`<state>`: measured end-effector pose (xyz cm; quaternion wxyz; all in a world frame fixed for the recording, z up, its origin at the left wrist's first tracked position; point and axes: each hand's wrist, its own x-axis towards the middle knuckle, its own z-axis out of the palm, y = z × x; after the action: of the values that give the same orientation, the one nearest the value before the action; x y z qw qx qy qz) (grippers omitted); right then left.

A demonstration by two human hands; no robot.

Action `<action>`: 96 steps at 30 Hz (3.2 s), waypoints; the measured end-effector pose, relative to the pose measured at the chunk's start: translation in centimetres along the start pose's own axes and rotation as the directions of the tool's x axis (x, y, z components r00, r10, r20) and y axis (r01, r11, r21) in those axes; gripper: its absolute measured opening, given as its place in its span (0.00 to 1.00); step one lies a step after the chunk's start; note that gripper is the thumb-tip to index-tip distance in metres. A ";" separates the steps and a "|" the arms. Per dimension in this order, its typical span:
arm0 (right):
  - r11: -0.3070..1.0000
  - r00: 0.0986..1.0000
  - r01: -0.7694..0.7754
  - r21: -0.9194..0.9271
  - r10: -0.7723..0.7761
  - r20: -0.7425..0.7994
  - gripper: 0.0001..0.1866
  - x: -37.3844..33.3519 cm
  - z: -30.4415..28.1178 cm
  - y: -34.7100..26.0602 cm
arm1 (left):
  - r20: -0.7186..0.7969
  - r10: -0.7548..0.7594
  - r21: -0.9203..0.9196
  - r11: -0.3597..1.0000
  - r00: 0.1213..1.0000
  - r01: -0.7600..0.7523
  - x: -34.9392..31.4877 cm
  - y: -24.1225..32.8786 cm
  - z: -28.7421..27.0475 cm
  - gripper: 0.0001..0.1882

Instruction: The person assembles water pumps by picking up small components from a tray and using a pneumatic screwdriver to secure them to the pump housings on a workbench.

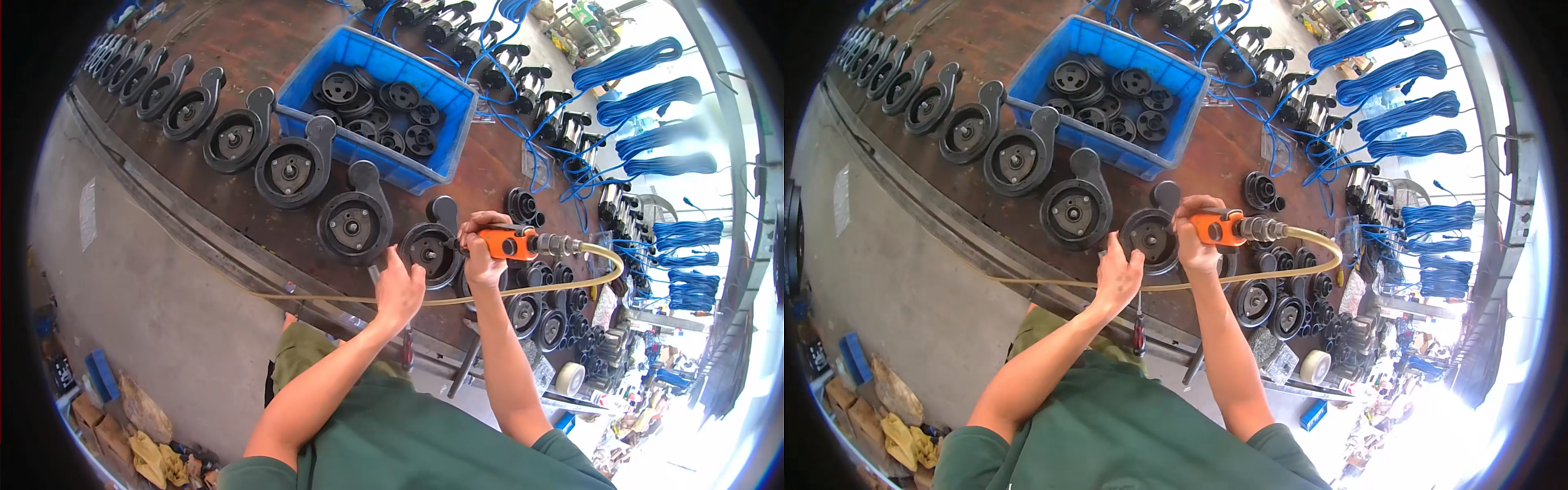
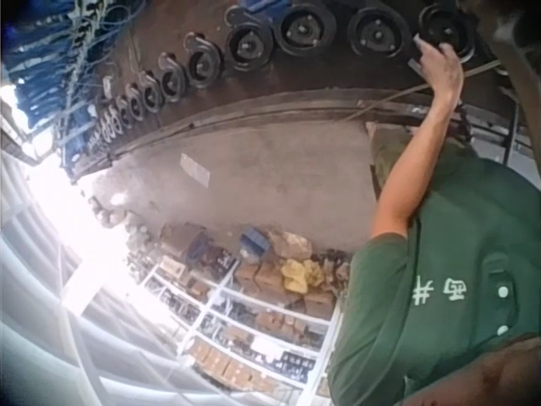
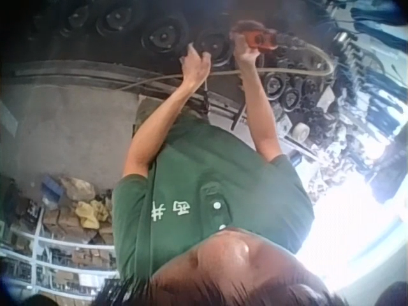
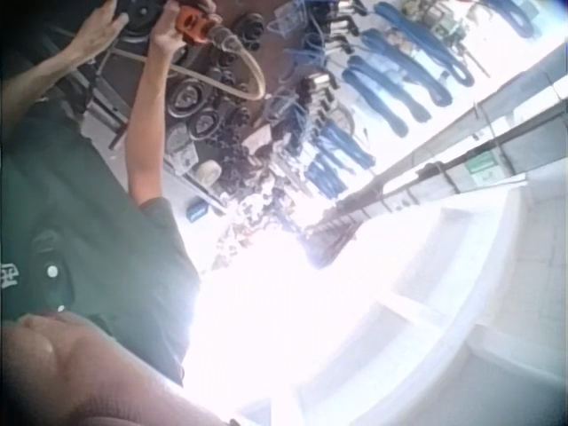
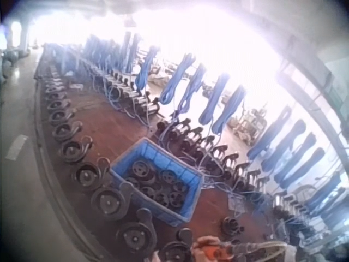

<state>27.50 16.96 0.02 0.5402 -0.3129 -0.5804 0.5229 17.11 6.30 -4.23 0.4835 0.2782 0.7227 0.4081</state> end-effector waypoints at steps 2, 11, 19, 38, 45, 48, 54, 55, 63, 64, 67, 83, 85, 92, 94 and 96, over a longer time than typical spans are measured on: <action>0.999 1.000 -0.026 -0.039 0.026 -0.013 0.15 0.0 0.2 -0.1 | -0.005 -0.002 -0.008 1.000 1.000 0.002 0.1 0.0 0.1 0.34; 1.000 0.950 -0.023 -0.018 0.016 -0.313 0.24 -0.6 0.8 -3.6 | 0.163 0.280 0.515 0.794 0.946 -0.324 -2.7 4.7 -4.0 0.40; 0.979 0.863 0.188 -0.074 -0.200 -0.463 0.21 -5.7 -2.0 -8.7 | 0.549 0.696 0.365 0.299 0.463 -0.882 5.8 5.4 -3.3 0.17; 0.978 0.823 -0.045 -0.203 -0.079 -0.563 0.20 -10.0 -0.1 -7.6 | 0.555 0.650 0.410 0.330 0.519 -0.851 8.0 5.0 -1.5 0.02; 0.970 0.845 -0.072 -0.233 -0.065 -0.531 0.21 -9.3 1.1 -7.3 | 0.505 0.689 -0.064 0.631 0.520 -0.773 9.8 3.6 -2.1 0.08; 0.969 0.846 -0.079 -0.234 -0.059 -0.530 0.21 -9.6 1.1 -7.3 | 0.434 0.725 -0.038 0.608 0.534 -0.793 9.4 3.5 -2.0 0.05; 0.972 0.846 -0.061 -0.227 -0.070 -0.528 0.24 -11.6 0.4 -7.8 | 0.504 0.692 0.404 0.340 0.517 -0.849 7.2 4.3 -1.7 0.03; 0.982 0.829 -0.046 -0.182 -0.064 -0.556 0.22 -11.9 0.6 -8.3 | 0.495 0.693 0.416 0.341 0.524 -0.843 6.9 4.6 -1.4 0.02; 0.996 0.763 0.074 -0.055 -0.092 -0.640 0.22 -12.8 0.4 -12.1 | 0.467 0.654 0.522 0.340 0.595 -0.783 5.4 6.1 -0.1 0.08; 0.995 0.745 0.088 -0.047 -0.097 -0.660 0.22 -13.0 0.3 -12.6 | 0.447 0.686 0.527 0.316 0.574 -0.789 5.4 6.0 -0.1 0.08; 0.989 0.718 0.149 -0.024 -0.125 -0.685 0.21 -14.3 -0.7 -13.4 | 0.455 0.684 0.529 0.308 0.570 -0.791 5.0 5.9 0.5 0.09; 0.989 0.633 0.146 -0.032 -0.118 -0.765 0.18 -18.5 -3.6 -13.6 | 0.248 0.642 0.705 0.394 0.726 -0.589 2.5 4.7 2.3 0.08; 0.991 0.644 0.135 -0.026 -0.107 -0.757 0.17 -18.9 -3.6 -13.5 | 0.236 0.610 0.731 0.402 0.756 -0.552 2.4 4.7 2.7 0.08; 0.991 0.649 0.135 0.004 -0.086 -0.756 0.16 -19.3 -3.8 -13.1 | 0.169 0.603 0.757 0.427 0.780 -0.494 2.4 4.5 3.4 0.08; 0.991 0.652 0.134 0.019 -0.074 -0.754 0.16 -19.2 -4.0 -13.2 | 0.154 0.601 0.765 0.430 0.784 -0.480 2.6 4.3 3.5 0.08; 0.991 0.652 0.131 0.026 -0.066 -0.756 0.16 -19.2 -4.1 -13.1 | 0.147 0.589 0.768 0.438 0.795 -0.467 2.6 4.3 3.7 0.08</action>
<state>38.33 -3.13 6.12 0.7713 -0.4477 -0.2999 0.3388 19.62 11.78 -2.47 0.1106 0.6388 0.7330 0.2060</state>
